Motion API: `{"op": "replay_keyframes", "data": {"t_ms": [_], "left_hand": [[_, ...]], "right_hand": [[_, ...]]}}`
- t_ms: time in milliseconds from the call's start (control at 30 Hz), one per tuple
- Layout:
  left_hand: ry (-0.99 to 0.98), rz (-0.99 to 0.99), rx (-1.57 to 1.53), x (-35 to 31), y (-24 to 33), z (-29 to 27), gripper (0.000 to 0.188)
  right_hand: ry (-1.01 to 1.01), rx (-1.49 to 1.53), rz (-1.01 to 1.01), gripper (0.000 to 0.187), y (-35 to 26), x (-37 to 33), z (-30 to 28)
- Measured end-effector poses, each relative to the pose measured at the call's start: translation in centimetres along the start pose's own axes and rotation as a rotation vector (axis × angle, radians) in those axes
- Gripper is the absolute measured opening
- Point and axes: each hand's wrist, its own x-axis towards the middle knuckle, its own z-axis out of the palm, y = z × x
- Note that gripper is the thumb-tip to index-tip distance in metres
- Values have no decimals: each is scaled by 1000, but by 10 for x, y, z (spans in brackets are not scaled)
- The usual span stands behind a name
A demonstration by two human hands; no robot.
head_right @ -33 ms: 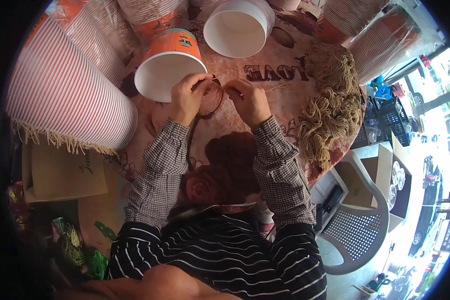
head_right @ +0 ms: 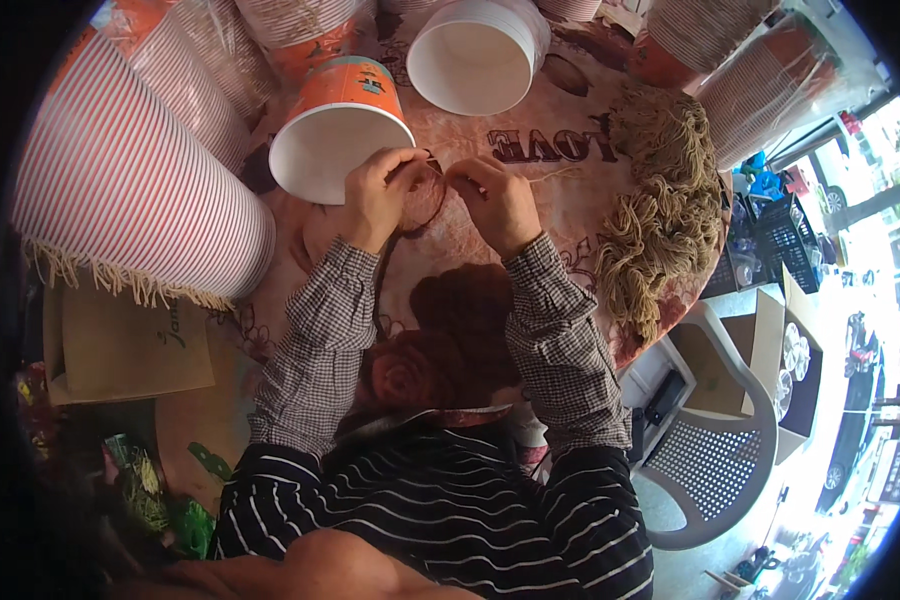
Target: Attaching twine or rope handles to decorative paper buckets by threading them through holes.
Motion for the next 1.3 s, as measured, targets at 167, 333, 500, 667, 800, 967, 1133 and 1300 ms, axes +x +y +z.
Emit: {"op": "replay_keyframes", "data": {"t_ms": [167,333,500,667,800,967,1133,1300], "left_hand": [[-141,41,16,-3,2,3,13],[-241,50,39,-4,6,8,12],[-216,-214,-211,-2,0,1,18],[-250,-474,-406,1,1,-3,21],[-242,-450,-459,0,1,-2,20],[-243,-452,-423,-1,0,-3,20],[-231,-459,-457,-1,1,-2,21],[-240,-373,-399,-1,1,-2,21]], "right_hand": [[90,29,-67,12,-3,2,2],[84,120,-15,11,14,4,7],[130,434,314,16,13,7,5],[34,336,229,17,7,2,-3],[-5,215,93,17,6,2,2],[-17,228,131,16,6,3,3],[20,327,117,17,6,2,10],[43,304,196,14,10,1,12]]}}
